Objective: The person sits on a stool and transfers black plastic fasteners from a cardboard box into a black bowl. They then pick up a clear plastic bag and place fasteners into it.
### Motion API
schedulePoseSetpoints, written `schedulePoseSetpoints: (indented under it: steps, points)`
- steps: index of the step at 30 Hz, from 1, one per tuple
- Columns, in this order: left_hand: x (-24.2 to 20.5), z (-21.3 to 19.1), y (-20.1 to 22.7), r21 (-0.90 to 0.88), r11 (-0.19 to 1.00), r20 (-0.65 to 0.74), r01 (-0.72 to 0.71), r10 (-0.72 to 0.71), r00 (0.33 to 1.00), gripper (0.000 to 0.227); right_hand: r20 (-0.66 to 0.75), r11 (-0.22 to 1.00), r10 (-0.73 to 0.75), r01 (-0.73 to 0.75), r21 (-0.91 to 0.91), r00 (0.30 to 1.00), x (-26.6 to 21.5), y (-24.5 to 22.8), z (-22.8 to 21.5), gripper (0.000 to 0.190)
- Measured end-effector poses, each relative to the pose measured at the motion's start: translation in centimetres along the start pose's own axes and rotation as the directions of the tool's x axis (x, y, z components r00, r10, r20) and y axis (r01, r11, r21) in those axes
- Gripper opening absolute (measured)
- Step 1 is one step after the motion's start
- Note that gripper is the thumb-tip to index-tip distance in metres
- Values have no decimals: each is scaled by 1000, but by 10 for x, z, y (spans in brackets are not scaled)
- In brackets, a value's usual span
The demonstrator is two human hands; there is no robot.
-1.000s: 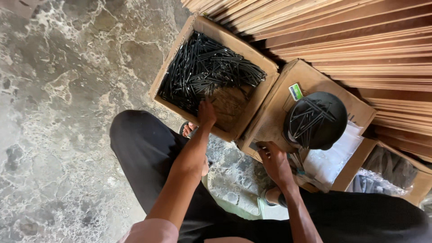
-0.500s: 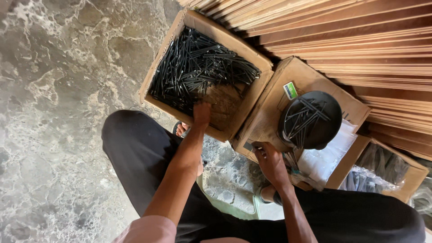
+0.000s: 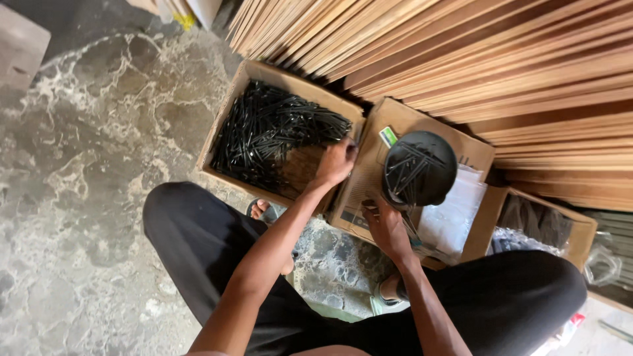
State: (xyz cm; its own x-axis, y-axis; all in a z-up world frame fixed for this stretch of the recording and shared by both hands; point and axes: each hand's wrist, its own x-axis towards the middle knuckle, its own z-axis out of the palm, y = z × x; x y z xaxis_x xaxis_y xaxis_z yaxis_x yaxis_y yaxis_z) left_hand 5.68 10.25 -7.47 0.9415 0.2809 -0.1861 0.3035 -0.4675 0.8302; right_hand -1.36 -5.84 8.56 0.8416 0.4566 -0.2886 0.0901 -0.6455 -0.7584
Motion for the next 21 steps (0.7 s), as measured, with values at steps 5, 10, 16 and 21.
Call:
schedulePoseSetpoints:
  steps: [5,10,16,21]
  points:
    - [-49,-21,95,-372,926,168,-69,141,976,25,-152,995,58,-70,-76,987,-2,-1,-11,28]
    - [-73,-37,127,-384,915,246,-122,229,942,23,-228,974,228,-221,58,947,3,27,-9,18]
    - [-41,-6,50,-66,984,141,-167,174,975,20,-196,925,378,-379,33,905,14,73,-12,24]
    - [-37,-2,-53,127,984,147,125,-143,979,36,-391,937,343,-341,79,854,11,58,-34,42]
